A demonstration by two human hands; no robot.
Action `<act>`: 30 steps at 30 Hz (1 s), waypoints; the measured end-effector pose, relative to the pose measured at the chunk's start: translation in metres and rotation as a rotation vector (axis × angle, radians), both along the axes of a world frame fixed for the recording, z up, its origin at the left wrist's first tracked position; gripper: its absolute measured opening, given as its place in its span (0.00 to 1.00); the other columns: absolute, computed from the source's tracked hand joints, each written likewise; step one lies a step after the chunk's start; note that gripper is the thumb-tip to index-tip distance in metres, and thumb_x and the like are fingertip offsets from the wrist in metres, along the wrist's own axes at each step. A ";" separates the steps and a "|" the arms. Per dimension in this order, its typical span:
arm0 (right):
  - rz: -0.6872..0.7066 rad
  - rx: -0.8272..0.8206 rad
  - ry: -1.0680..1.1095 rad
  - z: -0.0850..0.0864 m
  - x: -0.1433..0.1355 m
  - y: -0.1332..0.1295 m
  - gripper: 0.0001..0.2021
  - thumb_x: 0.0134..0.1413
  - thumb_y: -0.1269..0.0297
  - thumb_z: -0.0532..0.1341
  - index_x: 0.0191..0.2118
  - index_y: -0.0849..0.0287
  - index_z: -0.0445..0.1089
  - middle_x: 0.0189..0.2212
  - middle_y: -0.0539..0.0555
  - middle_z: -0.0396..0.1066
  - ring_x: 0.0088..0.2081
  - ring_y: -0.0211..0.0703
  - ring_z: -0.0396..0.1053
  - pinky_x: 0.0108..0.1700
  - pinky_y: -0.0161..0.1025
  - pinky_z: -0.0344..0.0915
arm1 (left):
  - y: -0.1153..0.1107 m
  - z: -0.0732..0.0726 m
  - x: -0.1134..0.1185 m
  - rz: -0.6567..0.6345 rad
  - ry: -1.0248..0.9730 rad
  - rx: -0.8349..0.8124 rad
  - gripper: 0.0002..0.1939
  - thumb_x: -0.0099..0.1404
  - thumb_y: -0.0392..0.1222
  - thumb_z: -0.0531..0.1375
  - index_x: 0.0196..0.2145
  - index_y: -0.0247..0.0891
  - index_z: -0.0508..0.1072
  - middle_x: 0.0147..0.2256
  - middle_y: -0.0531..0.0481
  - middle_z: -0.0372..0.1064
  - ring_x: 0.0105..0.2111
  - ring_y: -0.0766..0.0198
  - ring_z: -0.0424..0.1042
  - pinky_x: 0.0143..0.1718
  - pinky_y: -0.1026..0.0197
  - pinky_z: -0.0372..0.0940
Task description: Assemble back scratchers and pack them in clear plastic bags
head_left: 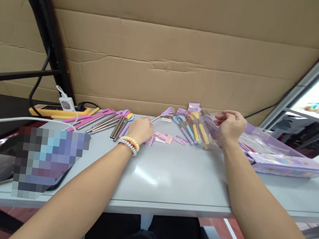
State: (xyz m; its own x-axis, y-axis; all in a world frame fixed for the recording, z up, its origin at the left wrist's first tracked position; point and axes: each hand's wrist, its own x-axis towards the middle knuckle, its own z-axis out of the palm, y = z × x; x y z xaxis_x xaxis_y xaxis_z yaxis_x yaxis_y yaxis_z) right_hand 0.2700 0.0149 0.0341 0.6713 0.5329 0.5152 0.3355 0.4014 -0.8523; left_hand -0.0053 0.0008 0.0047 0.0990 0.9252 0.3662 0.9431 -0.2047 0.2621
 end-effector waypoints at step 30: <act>0.682 -0.455 -0.436 -0.016 -0.042 -0.008 0.16 0.52 0.53 0.56 0.24 0.60 0.63 0.17 0.50 0.65 0.15 0.31 0.57 0.16 0.31 0.52 | -0.001 0.007 -0.004 -0.022 0.045 -0.011 0.28 0.55 0.66 0.50 0.29 0.39 0.75 0.29 0.42 0.72 0.33 0.53 0.72 0.32 0.57 0.63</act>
State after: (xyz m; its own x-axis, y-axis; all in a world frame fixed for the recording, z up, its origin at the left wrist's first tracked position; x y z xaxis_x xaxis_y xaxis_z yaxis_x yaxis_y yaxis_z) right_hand 0.2279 0.0071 0.0184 -0.0660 0.9538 0.2931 0.4775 0.2882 -0.8300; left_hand -0.0097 -0.0006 0.0113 0.1354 0.9265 0.3512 0.9492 -0.2230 0.2221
